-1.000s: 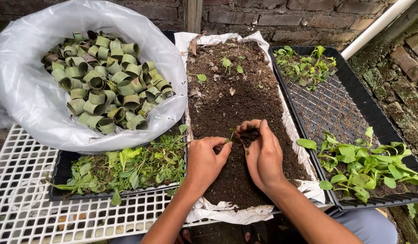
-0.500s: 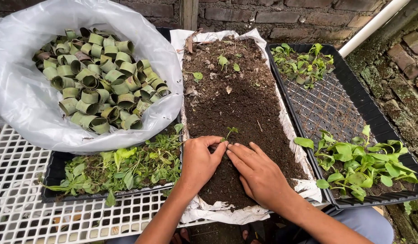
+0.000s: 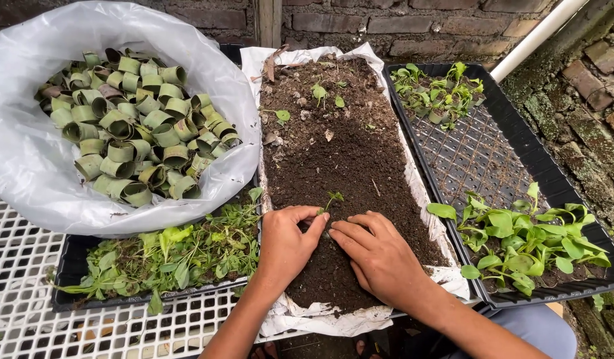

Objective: Transplanting small green seedlings from a tray into a larger container filled with soil.

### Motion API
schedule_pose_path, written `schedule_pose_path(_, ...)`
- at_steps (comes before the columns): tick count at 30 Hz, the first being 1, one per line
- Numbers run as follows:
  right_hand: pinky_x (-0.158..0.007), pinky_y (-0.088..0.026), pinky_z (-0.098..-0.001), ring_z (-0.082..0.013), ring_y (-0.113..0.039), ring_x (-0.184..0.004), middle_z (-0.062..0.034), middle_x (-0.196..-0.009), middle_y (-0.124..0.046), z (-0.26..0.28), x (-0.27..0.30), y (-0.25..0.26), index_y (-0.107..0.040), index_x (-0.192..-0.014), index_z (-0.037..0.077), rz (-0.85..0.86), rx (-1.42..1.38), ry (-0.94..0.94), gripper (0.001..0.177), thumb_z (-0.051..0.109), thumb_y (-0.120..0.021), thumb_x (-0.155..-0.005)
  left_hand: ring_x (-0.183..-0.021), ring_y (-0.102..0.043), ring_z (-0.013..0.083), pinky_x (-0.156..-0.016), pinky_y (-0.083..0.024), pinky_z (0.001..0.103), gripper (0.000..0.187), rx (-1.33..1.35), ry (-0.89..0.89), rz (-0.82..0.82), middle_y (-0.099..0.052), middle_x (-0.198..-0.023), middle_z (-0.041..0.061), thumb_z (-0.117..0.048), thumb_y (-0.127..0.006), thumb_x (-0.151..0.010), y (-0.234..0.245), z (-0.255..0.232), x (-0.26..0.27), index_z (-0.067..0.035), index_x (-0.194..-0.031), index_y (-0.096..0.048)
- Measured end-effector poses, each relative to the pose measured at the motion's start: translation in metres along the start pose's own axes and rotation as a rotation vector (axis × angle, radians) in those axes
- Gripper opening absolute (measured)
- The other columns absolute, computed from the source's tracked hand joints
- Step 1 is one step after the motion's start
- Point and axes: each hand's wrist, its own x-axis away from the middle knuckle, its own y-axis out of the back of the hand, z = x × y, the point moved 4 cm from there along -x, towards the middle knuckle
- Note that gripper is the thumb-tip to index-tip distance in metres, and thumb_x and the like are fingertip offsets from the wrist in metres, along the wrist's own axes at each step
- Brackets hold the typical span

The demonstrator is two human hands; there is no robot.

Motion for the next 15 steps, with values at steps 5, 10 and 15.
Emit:
schedule_pose_path(5, -0.096, -0.044, -0.0502, -0.0341, -0.056, -0.108, -0.0097, -0.129, -0.067, -0.002, -0.006, 0.004, -0.064, -0.126, 0.003, 0.048, -0.010, -0.036, 0.042, 0.008, -0.061, -0.084, -0.074, -0.077, 0.0126, -0.073, -0.062, 0.029, 0.013, -0.018, -0.007, 0.022, -0.083, -0.087, 0.002, -0.016, -0.073, -0.086, 0.000, -0.002, 0.000, -0.010, -0.090, -0.084)
schedule_pose_path(10, -0.097, -0.050, -0.0413, -0.0285, -0.066, -0.109, -0.0118, -0.119, -0.069, -0.011, -0.014, 0.014, -0.065, -0.123, 0.006, -0.065, -0.389, -0.300, 0.030, 0.018, -0.061, -0.095, -0.064, -0.073, 0.0092, -0.062, -0.062, 0.028, 0.013, -0.010, 0.026, 0.040, -0.083, -0.082, 0.000, -0.014, -0.072, -0.085, 0.002, -0.004, 0.000, -0.012, -0.091, -0.084)
schedule_pose_path(15, -0.070, -0.055, -0.0397, -0.0233, -0.069, -0.071, -0.0046, -0.107, -0.069, -0.023, -0.031, -0.004, -0.067, -0.120, 0.009, 0.104, -0.347, -0.427, 0.041, 0.030, -0.075, -0.085, -0.066, -0.071, 0.0076, -0.063, -0.058, 0.026, 0.014, -0.008, 0.009, 0.050, -0.082, -0.082, -0.002, -0.015, -0.070, -0.083, 0.008, -0.009, 0.001, -0.013, -0.086, -0.083)
